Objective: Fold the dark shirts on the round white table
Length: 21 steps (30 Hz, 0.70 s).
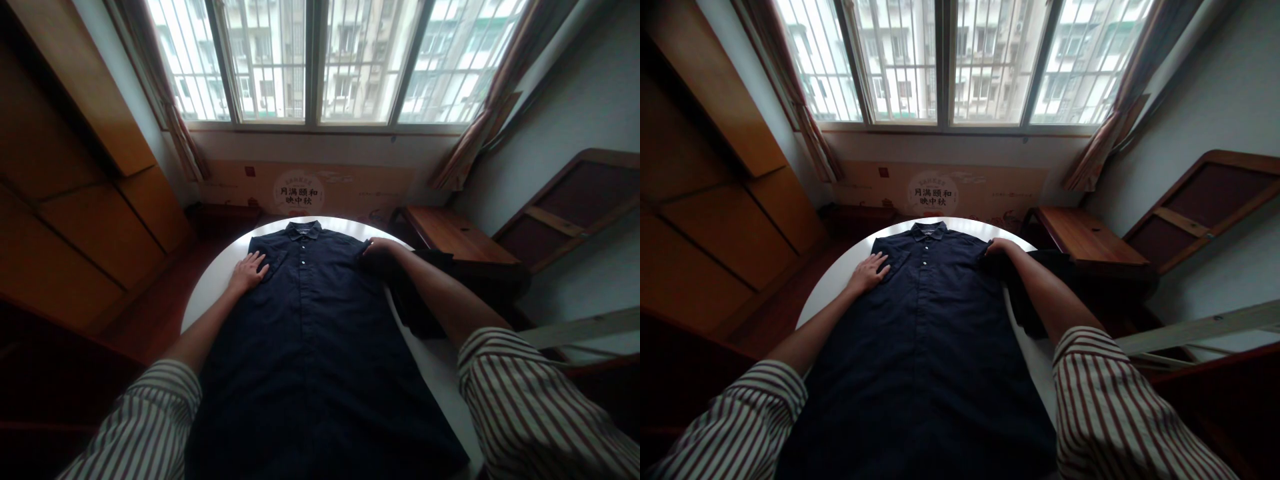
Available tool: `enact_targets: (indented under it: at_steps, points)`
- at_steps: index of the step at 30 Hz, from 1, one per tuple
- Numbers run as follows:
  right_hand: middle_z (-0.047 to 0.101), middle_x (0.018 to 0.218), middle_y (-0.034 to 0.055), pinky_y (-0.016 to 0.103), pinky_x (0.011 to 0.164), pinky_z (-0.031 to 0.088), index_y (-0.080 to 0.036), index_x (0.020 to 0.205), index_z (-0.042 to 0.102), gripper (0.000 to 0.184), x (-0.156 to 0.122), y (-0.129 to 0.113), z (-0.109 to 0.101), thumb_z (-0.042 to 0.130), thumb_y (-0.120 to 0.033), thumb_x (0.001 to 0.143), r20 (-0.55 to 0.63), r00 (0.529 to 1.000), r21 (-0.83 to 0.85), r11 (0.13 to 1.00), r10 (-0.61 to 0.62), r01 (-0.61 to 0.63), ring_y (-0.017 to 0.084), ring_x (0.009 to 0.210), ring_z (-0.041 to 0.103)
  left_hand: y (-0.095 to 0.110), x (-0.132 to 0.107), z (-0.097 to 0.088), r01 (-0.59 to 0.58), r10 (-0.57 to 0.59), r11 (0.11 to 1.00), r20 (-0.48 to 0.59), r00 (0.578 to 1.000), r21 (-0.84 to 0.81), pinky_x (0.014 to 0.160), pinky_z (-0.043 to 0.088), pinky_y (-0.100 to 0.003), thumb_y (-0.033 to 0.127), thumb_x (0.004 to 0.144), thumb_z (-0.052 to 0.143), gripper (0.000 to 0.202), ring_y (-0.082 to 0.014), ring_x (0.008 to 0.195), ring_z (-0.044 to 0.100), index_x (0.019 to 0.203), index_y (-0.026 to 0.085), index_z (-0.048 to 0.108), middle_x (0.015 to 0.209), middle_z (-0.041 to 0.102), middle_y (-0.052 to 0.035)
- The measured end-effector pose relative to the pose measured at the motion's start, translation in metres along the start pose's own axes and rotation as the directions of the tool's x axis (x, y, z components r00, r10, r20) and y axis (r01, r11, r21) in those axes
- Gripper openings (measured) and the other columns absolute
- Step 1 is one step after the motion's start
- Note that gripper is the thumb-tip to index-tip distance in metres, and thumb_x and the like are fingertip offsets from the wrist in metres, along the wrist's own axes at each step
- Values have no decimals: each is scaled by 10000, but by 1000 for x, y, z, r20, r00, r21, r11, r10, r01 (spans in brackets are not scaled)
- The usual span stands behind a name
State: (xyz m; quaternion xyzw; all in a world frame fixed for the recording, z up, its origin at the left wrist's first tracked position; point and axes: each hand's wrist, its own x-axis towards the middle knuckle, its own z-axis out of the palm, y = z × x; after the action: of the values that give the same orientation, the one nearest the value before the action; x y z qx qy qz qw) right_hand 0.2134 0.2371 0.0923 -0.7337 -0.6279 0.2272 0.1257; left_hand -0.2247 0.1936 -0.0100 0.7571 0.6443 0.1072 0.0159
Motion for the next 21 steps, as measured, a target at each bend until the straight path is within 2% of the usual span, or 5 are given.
enact_targets:
  at_steps: [4, 7, 14, 18, 21]
  points:
    - [680, 1103, 163, 327, 761, 536, -91, 1282, 519, 590, -7, -10, -5, 725, -85, 729, -148, 989, 6, 1000, 11, -11, 232, 914, 639, 2, -1, -3, 10, -10, 1000, 2, 1000, -6, 1193, 243, -484, 518, 990, 345, 600, -280, 1469, 301, 1504, 218, 422, 1596, 328, -67]
    - [615, 1212, 184, 247, 853, 465, -31, 1356, 414, 531, -15, -28, -12, 567, -48, 848, -244, 961, 1, 991, -132, 137, 175, 1031, 584, 4, -2, -4, 9, -9, 1000, -3, 1000, -6, 1190, 251, -479, 512, 989, 354, 597, -281, 1467, 306, 1499, 211, 430, 1594, 329, -72]
    - [707, 994, 72, 219, 734, 483, -97, 1193, 604, 308, -39, -62, -10, 621, -193, 901, -69, 901, -68, 903, -428, 424, 110, 727, 617, 2, -2, -3, 4, -4, 1000, -7, 1000, -14, 1185, 261, -474, 512, 986, 362, 594, -283, 1466, 309, 1500, 223, 429, 1589, 341, -70]
    - [718, 926, 77, 308, 821, 505, -153, 1040, 692, 209, -82, -48, 16, 687, -177, 832, 11, 869, -153, 858, -495, 491, 212, 845, 659, 0, -1, 0, -9, 8, 1000, -11, 1000, -1, 1184, 262, -461, 513, 986, 357, 589, -281, 1463, 316, 1494, 226, 439, 1584, 354, -69]
    - [701, 1104, 105, 357, 910, 511, -180, 1108, 692, 273, -139, -26, 48, 674, -208, 838, 106, 782, -157, 766, -614, 623, 259, 1001, 657, 1, -1, -1, -7, 7, 1000, -16, 1000, -13, 1181, 265, -466, 495, 983, 378, 574, -288, 1454, 330, 1476, 213, 460, 1574, 375, -80]
